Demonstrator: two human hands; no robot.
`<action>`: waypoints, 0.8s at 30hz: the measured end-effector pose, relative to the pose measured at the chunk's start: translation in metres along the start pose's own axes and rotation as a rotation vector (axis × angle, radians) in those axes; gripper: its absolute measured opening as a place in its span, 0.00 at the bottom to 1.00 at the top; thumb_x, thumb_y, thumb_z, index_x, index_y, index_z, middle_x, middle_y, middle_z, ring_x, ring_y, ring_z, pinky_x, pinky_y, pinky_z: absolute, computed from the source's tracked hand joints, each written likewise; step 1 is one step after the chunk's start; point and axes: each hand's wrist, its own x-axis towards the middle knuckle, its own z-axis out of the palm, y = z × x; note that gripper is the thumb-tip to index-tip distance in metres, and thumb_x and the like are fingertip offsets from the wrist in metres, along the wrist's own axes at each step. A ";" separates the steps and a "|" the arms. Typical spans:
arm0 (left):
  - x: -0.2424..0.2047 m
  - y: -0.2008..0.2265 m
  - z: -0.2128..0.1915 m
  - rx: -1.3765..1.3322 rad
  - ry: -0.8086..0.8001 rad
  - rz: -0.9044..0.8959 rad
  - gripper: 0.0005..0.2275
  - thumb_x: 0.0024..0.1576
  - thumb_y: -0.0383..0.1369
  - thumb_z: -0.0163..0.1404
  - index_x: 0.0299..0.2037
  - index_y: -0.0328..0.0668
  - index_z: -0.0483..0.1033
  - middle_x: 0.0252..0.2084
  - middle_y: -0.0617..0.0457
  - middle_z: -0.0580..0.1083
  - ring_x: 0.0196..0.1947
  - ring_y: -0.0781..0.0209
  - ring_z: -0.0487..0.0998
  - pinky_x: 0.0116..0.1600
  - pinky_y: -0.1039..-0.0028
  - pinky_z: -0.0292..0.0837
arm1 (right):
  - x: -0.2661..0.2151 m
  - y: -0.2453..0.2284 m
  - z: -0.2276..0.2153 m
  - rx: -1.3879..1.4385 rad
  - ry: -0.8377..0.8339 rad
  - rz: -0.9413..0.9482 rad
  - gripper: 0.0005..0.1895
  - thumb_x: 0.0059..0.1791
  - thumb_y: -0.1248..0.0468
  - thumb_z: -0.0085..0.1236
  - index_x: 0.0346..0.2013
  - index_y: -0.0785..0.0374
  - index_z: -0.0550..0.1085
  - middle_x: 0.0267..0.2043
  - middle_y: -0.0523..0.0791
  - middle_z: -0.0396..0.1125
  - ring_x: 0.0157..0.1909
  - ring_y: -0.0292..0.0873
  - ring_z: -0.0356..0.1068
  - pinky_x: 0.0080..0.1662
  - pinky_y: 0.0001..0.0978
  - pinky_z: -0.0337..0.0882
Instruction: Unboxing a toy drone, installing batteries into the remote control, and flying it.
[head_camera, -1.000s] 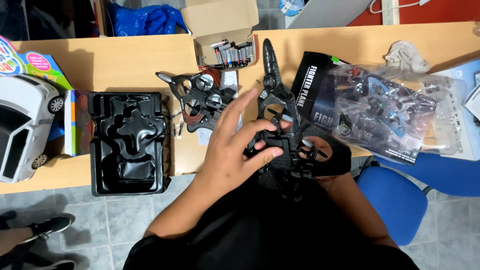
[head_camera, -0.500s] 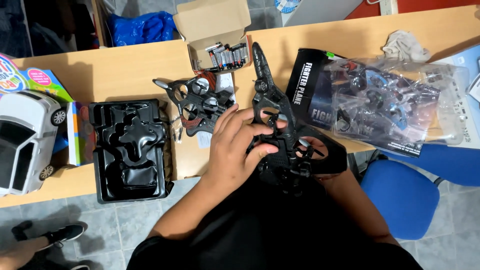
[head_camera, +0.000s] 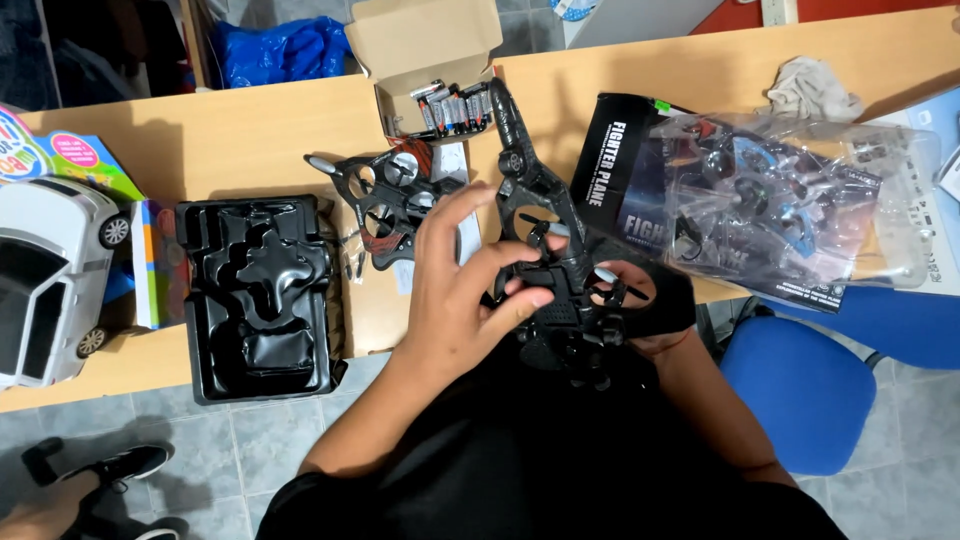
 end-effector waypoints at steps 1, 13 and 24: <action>-0.002 -0.002 0.000 0.000 0.002 -0.002 0.14 0.56 0.44 0.59 0.44 0.46 0.77 0.62 0.40 0.64 0.66 0.27 0.65 0.70 0.36 0.57 | 0.000 -0.003 0.003 -0.002 -0.001 0.001 0.23 0.42 0.77 0.64 0.52 0.73 0.72 0.31 0.54 0.72 0.33 0.44 0.75 0.36 0.33 0.76; -0.006 -0.003 -0.002 0.026 0.022 -0.007 0.08 0.59 0.40 0.57 0.42 0.49 0.78 0.48 0.52 0.63 0.55 0.38 0.66 0.69 0.39 0.59 | 0.058 0.011 -0.069 -0.862 -0.554 -0.986 0.21 0.43 0.64 0.69 0.49 0.68 0.80 0.60 0.59 0.67 0.58 0.58 0.70 0.59 0.43 0.70; -0.014 0.015 -0.017 -0.133 -0.038 0.310 0.05 0.58 0.38 0.58 0.34 0.50 0.84 0.40 0.54 0.75 0.41 0.51 0.80 0.65 0.37 0.64 | 0.085 0.067 -0.145 -0.256 -0.278 -0.325 0.26 0.46 0.70 0.63 0.59 0.72 0.73 0.49 0.59 0.73 0.48 0.52 0.77 0.51 0.37 0.77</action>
